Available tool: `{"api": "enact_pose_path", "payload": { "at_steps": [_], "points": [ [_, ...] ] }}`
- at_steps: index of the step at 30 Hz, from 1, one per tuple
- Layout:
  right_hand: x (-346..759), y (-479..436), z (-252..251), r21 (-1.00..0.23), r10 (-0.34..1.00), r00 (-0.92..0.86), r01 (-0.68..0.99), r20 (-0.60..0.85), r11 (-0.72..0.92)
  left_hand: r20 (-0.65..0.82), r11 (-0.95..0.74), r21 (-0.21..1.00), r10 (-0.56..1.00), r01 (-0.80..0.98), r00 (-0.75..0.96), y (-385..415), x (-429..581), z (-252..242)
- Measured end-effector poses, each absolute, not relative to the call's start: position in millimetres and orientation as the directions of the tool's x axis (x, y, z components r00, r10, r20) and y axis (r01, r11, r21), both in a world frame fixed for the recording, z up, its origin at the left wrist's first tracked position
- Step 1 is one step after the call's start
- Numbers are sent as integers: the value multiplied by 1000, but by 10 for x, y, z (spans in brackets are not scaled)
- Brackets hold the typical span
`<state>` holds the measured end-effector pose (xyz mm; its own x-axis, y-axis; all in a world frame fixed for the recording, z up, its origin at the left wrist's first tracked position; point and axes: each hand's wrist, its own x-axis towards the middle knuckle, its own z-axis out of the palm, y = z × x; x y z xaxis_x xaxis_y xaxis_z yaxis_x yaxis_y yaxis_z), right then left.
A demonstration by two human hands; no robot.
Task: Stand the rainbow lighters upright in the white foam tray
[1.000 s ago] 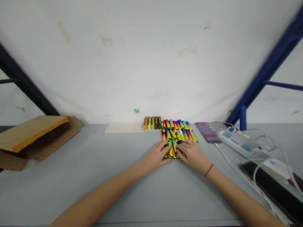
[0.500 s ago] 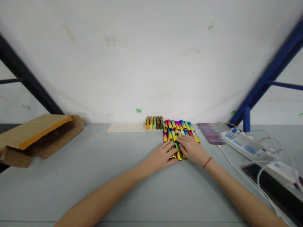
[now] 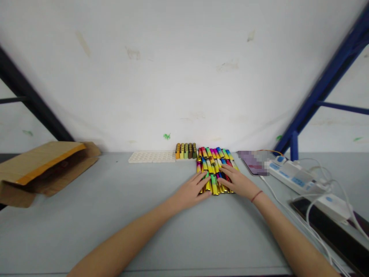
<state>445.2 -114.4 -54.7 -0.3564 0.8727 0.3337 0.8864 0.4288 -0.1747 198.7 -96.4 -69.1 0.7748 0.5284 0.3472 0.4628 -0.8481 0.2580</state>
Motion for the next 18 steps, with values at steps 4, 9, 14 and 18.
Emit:
{"api": "enact_pose_path", "payload": {
  "at_steps": [4,9,14,18],
  "points": [
    [4395,-1163,-530,-144,860,-357,891,365,431,332,-844,257,534,470,777,-957,1983,-703],
    [4084,-1336,-394,-92,734,-442,823,516,560,420,-814,270,580,514,698,-846,1879,-653],
    [3525,-1657,-421,-104,547,-701,569,457,816,434,-679,231,713,697,551,-659,1644,-634],
    [3223,-1752,-562,-209,462,-795,412,392,887,386,-578,158,782,801,489,-555,1477,-691]
  ]
}}
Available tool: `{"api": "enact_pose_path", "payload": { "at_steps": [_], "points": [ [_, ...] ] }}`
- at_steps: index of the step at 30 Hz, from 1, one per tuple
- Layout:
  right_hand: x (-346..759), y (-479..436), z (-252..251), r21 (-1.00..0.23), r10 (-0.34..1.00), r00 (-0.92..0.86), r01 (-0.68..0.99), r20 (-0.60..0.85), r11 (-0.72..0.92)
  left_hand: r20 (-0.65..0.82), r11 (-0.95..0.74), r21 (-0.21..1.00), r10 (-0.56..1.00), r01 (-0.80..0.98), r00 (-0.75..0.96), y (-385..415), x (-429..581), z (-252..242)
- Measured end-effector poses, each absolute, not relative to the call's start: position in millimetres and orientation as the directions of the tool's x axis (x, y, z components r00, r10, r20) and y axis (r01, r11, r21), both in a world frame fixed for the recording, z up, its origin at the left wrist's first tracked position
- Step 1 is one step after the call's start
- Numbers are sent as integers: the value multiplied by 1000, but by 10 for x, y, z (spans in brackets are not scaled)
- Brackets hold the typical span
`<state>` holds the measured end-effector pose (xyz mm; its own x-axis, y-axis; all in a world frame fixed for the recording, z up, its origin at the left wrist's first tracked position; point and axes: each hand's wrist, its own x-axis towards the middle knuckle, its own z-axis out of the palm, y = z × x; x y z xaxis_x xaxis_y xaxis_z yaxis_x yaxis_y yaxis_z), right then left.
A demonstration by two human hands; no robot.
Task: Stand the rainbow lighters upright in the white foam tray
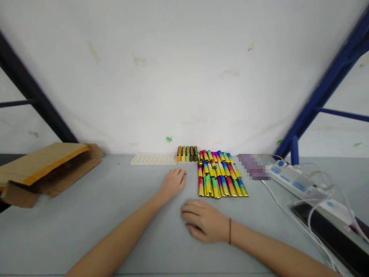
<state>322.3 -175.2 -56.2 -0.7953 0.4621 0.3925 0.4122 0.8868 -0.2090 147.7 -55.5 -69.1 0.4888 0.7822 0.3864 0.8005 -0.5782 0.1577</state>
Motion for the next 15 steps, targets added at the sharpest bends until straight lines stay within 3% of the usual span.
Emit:
{"api": "enact_pose_path", "payload": {
  "at_steps": [8,15],
  "points": [
    [3133,-1657,-538,-375,516,-823,412,239,830,380,-563,172,795,809,473,-462,1335,-731],
    [3193,-1681,-470,-439,568,-803,452,179,777,359,-585,192,789,788,499,-503,1316,-769]
  ]
}}
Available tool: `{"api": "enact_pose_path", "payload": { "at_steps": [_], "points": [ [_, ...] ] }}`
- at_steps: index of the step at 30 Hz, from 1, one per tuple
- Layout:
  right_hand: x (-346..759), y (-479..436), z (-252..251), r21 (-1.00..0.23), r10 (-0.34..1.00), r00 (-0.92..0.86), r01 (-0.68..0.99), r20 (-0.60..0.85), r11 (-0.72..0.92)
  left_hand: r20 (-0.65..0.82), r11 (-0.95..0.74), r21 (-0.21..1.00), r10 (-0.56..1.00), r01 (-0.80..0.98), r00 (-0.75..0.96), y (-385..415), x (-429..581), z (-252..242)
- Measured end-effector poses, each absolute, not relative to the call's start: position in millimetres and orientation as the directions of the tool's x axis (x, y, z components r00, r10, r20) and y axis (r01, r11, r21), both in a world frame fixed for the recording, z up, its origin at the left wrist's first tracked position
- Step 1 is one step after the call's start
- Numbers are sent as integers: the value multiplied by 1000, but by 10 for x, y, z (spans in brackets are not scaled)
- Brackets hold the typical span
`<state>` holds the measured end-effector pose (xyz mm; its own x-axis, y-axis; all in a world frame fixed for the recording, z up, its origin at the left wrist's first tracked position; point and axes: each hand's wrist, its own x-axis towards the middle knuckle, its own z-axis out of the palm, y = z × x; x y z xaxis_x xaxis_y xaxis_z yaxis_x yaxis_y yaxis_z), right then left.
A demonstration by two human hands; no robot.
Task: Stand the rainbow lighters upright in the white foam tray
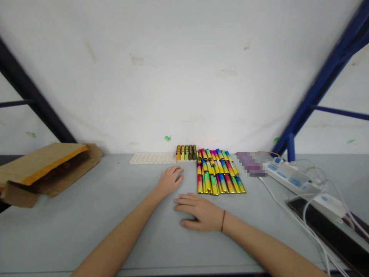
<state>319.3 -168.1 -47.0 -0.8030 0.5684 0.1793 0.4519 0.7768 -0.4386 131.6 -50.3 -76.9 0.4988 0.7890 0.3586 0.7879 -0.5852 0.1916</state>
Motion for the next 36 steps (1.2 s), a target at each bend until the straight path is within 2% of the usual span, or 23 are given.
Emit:
{"api": "enact_pose_path", "payload": {
  "at_steps": [18,24,26,30,33,36],
  "points": [
    [3192,-1675,-456,-436,560,-808,444,184,783,349,-575,168,794,801,497,-514,1312,-791],
    [3193,-1681,-458,-433,569,-804,456,175,778,416,-640,158,734,752,538,-449,1227,-659],
    [3197,-1680,-468,-420,565,-805,456,182,784,479,-557,130,760,821,439,-377,1096,-588],
    [3212,-1690,-486,-356,549,-808,459,214,814,533,-201,58,834,978,140,-239,723,-535],
    [3220,-1709,-484,-278,532,-807,466,256,840,371,-44,-22,927,999,49,-192,490,-567],
    [3223,-1726,-452,-217,509,-809,462,294,860,240,35,-30,970,999,-26,-185,366,-582]
  ]
}}
